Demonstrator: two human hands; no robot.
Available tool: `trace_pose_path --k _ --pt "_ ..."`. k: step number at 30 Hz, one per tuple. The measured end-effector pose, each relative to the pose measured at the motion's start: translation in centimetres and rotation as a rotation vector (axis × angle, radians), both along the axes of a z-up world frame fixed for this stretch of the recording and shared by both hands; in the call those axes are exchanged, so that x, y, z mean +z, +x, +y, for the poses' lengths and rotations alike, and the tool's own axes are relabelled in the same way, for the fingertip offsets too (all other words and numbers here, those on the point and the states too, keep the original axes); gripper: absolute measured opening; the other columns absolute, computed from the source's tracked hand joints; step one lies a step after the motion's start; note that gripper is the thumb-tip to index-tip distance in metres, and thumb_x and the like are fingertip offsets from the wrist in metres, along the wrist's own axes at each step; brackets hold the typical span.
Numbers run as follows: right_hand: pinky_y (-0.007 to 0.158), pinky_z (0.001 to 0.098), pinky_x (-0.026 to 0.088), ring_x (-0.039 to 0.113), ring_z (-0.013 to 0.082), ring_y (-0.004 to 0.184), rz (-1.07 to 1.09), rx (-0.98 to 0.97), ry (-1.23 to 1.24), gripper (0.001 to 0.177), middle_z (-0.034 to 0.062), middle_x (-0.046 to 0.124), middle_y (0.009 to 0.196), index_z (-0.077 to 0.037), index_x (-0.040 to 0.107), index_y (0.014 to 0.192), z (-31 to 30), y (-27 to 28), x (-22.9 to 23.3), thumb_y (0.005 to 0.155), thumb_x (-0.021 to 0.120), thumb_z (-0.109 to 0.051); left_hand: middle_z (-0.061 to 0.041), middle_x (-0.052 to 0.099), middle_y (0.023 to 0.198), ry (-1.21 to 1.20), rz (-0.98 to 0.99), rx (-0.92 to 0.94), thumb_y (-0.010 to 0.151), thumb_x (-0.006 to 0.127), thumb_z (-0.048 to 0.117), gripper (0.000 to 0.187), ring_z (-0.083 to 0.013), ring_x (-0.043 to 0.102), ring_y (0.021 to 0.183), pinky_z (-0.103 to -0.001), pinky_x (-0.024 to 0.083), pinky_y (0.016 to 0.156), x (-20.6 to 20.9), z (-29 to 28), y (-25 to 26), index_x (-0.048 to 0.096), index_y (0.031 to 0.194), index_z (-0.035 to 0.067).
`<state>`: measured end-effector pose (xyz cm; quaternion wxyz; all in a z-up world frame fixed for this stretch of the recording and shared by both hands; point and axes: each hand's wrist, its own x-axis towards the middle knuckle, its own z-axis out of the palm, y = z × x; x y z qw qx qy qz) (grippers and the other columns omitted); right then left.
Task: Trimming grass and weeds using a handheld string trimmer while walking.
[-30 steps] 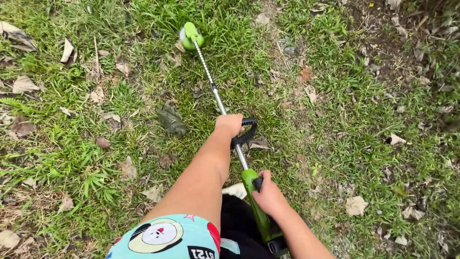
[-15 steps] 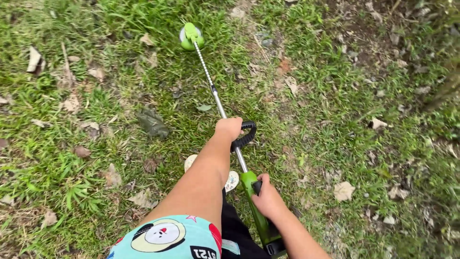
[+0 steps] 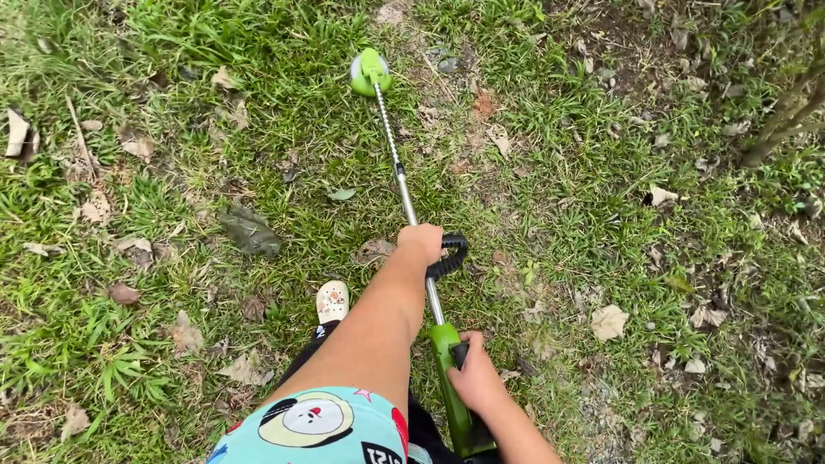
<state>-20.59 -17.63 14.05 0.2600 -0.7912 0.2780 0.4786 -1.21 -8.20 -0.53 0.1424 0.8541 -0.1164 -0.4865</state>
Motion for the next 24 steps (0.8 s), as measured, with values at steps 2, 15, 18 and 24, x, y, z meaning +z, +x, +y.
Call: trace_pose_path --k 2,15,18,24 --pt "0.069 0.0298 0.068 0.075 0.022 0.09 -0.004 -0.017 0.013 0.053 0.0145 0.064 0.128 -0.016 0.035 0.135 -0.7 -0.6 -0.7 0.091 0.063 -0.004 -0.004 0.07 0.108 0.019 0.061 0.027 0.1 0.061 0.042 0.03 -0.018 0.068 0.088 -0.032 0.058 0.074 2.3 -0.1 0.5 0.064 0.115 0.017" --pt "0.066 0.0247 0.071 0.075 0.0204 0.088 -0.008 0.079 -0.001 0.056 0.0147 0.067 0.123 -0.014 0.032 0.136 -2.2 -1.2 -2.4 0.092 0.065 -0.005 -0.005 0.055 0.072 -0.153 0.48 0.353 0.098 0.07 0.022 0.022 -0.013 0.049 0.058 -0.027 0.048 0.061 2.1 1.6 1.9 0.058 0.103 0.005" --pt "0.072 0.03 0.07 0.074 0.0229 0.092 -0.023 0.063 0.02 0.052 0.017 0.065 0.125 -0.013 0.034 0.133 -2.5 -1.7 -3.9 0.091 0.064 -0.005 -0.011 0.064 0.106 -0.084 0.267 0.128 0.098 0.065 0.039 0.043 -0.029 0.064 0.094 -0.039 0.053 0.085 -0.1 0.9 1.7 0.063 0.123 0.004" --pt "0.064 0.0235 0.069 0.075 0.0178 0.085 -0.003 0.074 0.019 0.059 0.0141 0.065 0.126 -0.012 0.028 0.14 -1.8 -0.7 -2.8 0.093 0.063 -0.006 -0.009 0.066 0.107 -0.094 0.271 0.202 0.102 0.059 0.027 0.032 -0.0213 0.066 0.09 -0.034 0.06 0.084 5.6 1.5 1.7 0.061 0.124 0.004"
